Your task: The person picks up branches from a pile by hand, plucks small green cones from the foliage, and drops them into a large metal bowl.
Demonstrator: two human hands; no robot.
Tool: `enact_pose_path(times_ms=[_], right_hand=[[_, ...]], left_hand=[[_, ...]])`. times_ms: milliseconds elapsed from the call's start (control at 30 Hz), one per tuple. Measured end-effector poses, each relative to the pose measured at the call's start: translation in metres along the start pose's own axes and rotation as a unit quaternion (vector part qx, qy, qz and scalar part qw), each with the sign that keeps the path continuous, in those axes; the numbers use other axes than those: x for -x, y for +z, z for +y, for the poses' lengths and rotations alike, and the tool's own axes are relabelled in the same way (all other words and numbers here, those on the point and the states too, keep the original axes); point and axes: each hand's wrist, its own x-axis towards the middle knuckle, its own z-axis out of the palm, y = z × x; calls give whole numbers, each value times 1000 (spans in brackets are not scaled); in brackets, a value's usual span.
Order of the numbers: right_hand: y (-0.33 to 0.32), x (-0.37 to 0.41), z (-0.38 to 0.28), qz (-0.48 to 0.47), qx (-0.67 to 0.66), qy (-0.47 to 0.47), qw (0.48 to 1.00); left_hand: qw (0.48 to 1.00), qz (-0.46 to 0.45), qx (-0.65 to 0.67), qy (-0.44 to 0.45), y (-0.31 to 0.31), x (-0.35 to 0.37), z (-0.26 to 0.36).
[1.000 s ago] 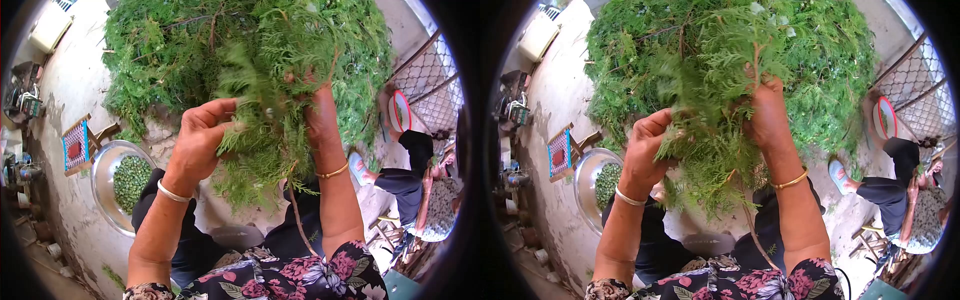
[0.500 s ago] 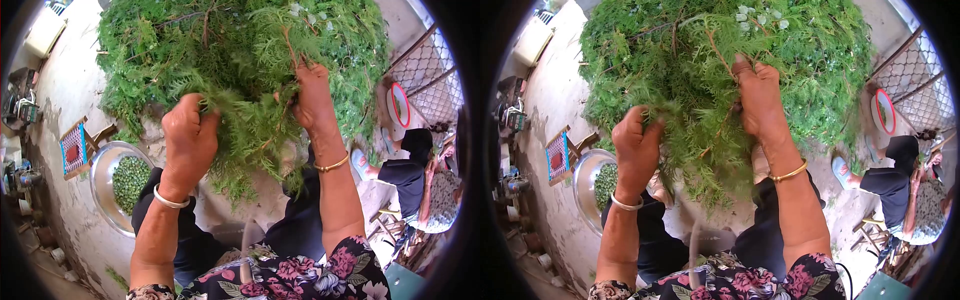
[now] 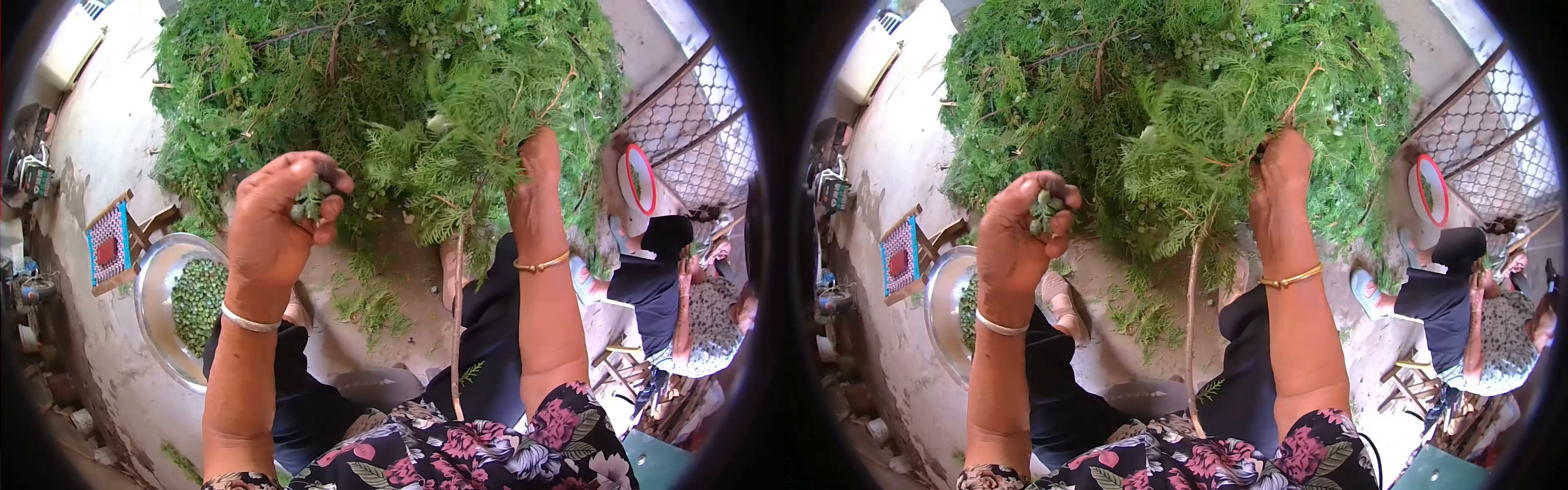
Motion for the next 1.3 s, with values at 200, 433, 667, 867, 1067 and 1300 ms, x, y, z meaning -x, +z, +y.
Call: enact_pose_path(times_ms=[200, 433, 667, 867, 1067, 1300], right_hand=[[29, 25, -8, -72, -89, 73, 991], [57, 33, -9, 58, -19, 36, 997], [65, 46, -17, 66, 18, -28, 997], [18, 3, -16, 70, 35, 6, 997], [26, 44, -53, 32, -270, 23, 962], [0, 38, -26, -240, -239, 12, 941]], left_hand=[[998, -32, -53, -3, 10, -2, -21], [995, -26, -91, 40, 32, -3, -24], [976, -82, -199, -31, 30, -1, -6], [923, -118, -362, -54, 26, 25, 5], [953, 110, -265, 100, -44, 34, 56], [821, 316, -461, 113, -213, 118, 95]])
